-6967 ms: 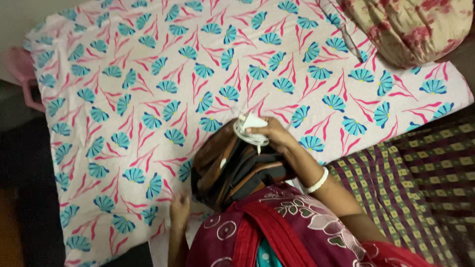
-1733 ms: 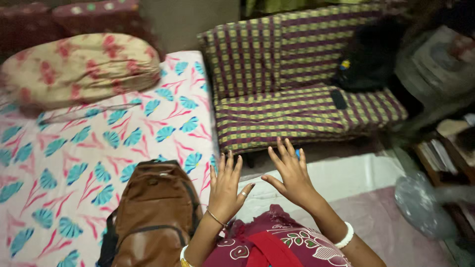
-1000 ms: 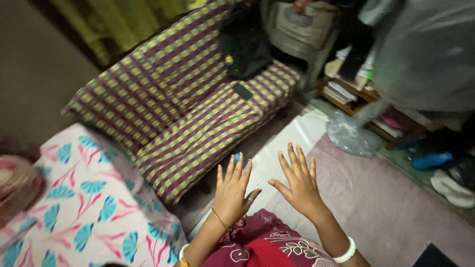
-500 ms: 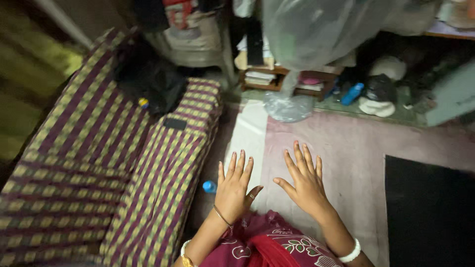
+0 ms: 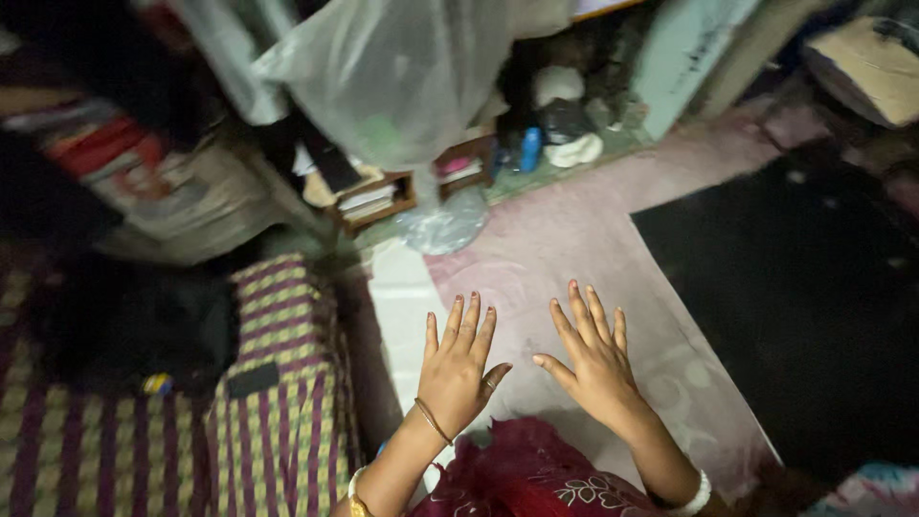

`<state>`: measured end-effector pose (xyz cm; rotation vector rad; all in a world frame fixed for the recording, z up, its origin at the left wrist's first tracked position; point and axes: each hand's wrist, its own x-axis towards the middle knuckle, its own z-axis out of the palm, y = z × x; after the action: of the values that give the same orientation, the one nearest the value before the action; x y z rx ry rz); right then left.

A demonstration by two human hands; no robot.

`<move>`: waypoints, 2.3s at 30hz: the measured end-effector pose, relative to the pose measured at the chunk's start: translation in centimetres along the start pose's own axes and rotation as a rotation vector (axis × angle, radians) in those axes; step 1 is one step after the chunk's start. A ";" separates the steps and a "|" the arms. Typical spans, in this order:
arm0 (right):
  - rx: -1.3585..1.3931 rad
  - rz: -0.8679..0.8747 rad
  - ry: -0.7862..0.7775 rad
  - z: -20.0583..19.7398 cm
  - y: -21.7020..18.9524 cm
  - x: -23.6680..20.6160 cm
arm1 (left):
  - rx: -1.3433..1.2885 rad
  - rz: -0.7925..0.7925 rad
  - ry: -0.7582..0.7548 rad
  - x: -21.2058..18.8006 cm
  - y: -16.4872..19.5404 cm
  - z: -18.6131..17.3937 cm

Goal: The person packs a brown backpack with a laptop, a white charger with cable, and a small brown box. They place each item into the bag on the bed, then close the bag.

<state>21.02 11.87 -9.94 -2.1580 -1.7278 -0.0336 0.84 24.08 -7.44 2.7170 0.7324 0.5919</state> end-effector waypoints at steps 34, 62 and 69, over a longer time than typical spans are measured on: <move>-0.183 0.571 0.181 -11.6 36.7 2.2 | -0.070 0.337 -0.146 36.2 22.9 20.6; -0.327 0.688 0.340 -14.3 56.6 22.5 | -0.240 0.468 -0.035 66.3 25.2 29.3; -0.309 0.686 0.337 -15.2 61.3 22.7 | -0.252 0.472 -0.049 69.3 27.4 31.9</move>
<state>87.79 17.74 -6.87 -2.6651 -0.7839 -0.4744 81.35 33.01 -4.03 2.6517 -0.0107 0.6593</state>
